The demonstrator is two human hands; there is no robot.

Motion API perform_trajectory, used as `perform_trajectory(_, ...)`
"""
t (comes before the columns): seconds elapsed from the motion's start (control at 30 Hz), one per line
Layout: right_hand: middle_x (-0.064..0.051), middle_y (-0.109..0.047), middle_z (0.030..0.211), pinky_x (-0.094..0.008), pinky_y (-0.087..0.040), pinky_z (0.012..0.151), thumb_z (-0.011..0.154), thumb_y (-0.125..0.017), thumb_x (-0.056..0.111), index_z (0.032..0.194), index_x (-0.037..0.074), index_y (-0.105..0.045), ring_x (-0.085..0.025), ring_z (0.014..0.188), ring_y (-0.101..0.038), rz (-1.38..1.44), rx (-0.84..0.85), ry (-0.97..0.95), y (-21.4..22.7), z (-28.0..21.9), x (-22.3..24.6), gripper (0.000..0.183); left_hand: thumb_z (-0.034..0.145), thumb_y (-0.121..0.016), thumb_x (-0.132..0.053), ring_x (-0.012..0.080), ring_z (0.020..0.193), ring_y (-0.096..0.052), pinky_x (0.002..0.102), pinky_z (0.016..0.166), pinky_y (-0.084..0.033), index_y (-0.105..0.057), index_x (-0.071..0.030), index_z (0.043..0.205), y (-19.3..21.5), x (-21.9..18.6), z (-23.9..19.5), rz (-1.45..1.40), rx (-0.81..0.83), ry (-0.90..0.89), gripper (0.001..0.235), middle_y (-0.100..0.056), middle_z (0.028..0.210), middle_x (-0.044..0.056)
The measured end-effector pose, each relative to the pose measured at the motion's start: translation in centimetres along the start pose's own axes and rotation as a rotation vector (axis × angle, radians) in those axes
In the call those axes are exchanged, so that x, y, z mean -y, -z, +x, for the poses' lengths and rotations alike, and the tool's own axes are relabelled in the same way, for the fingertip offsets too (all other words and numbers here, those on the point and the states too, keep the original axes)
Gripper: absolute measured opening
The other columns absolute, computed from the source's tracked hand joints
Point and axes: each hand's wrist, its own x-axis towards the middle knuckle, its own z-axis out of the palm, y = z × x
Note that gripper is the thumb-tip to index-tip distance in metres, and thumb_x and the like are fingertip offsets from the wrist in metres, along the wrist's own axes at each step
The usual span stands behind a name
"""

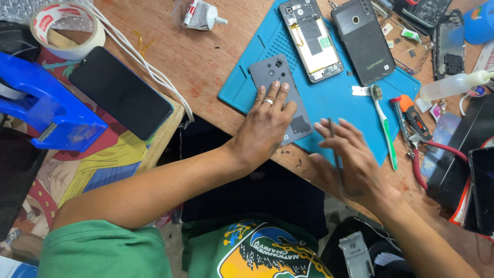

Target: The person uses a metal spudger to pry and scrape adhesive from the back cover of a smartphone. They work around the camera module and edges, then set the cover aside and open a small parts container.

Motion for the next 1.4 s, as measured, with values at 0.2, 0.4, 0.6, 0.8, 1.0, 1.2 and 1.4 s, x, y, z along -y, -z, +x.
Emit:
perform_trajectory(0.2,-0.03,-0.053,0.147,-0.06,-0.016,0.126,0.103,-0.055,0.032,0.115,-0.002,-0.049,-0.04,0.15,-0.037,-0.118,0.171,-0.016,-1.9,4.3,-0.7,0.036,0.071,-0.085,-0.009,0.0481,0.139,-0.043,0.058,0.115,-0.034,-0.057,0.006,0.113,0.3,0.3,-0.2,0.063,0.007,-0.023,0.053,-0.047,0.142,0.039)
perform_trajectory(0.4,-0.033,-0.054,0.145,-0.063,-0.011,0.125,0.107,-0.049,0.036,0.112,-0.003,-0.052,-0.041,0.149,-0.041,-0.15,0.116,0.023,-2.7,4.9,-1.3,0.04,0.065,-0.086,-0.013,0.0471,0.138,-0.043,0.057,0.114,-0.034,-0.056,0.008,0.117,0.6,0.3,-0.3,0.008,-0.001,-0.014,0.063,-0.047,0.142,0.038)
perform_trajectory(0.6,-0.013,-0.071,0.107,-0.065,-0.018,0.131,0.104,-0.06,0.033,0.097,0.004,-0.061,-0.026,0.11,-0.068,-0.103,0.133,-0.108,0.7,1.2,1.4,0.03,0.073,-0.084,-0.009,0.0476,0.14,-0.043,0.058,0.116,-0.034,-0.057,0.006,0.109,-0.1,0.3,-0.1,0.067,-0.001,-0.002,0.047,-0.046,0.143,0.04)
perform_trajectory(0.8,-0.03,-0.058,0.141,-0.062,-0.015,0.126,0.101,-0.062,0.032,0.106,-0.003,-0.056,-0.039,0.143,-0.049,-0.157,0.08,0.028,-2.6,3.8,-1.3,0.035,0.065,-0.086,-0.017,0.0487,0.139,-0.04,0.058,0.114,-0.032,-0.057,0.007,0.108,0.2,0.2,-0.1,0.032,0.04,-0.001,0.057,-0.045,0.142,0.04)
perform_trajectory(1.0,-0.03,-0.059,0.143,-0.065,-0.006,0.125,0.104,-0.058,0.032,0.106,-0.002,-0.054,-0.041,0.147,-0.045,-0.159,0.098,0.052,-2.6,4.8,-1.6,0.035,0.067,-0.087,-0.018,0.0483,0.138,-0.041,0.057,0.115,-0.033,-0.054,0.009,0.119,0.9,0.0,-0.1,0.023,0.015,-0.031,0.067,-0.046,0.143,0.039)
perform_trajectory(1.2,-0.026,-0.066,0.128,-0.067,-0.01,0.123,0.097,-0.061,0.031,0.099,0.002,-0.054,-0.034,0.135,-0.057,-0.187,0.1,0.008,-0.8,2.6,1.1,0.03,0.068,-0.087,-0.02,0.0484,0.14,-0.041,0.057,0.116,-0.032,-0.056,0.005,0.11,0.6,0.2,0.1,0.028,0.016,0.0,0.058,-0.045,0.144,0.039)
perform_trajectory(1.4,-0.021,-0.07,0.119,-0.068,-0.006,0.123,0.102,-0.06,0.027,0.115,-0.008,-0.055,-0.036,0.138,-0.056,-0.175,0.081,0.0,-2.6,4.6,-0.9,0.038,0.069,-0.087,-0.016,0.0486,0.138,-0.042,0.058,0.114,-0.033,-0.056,0.006,0.112,0.4,0.0,-0.3,0.018,-0.001,-0.009,0.058,-0.046,0.142,0.039)
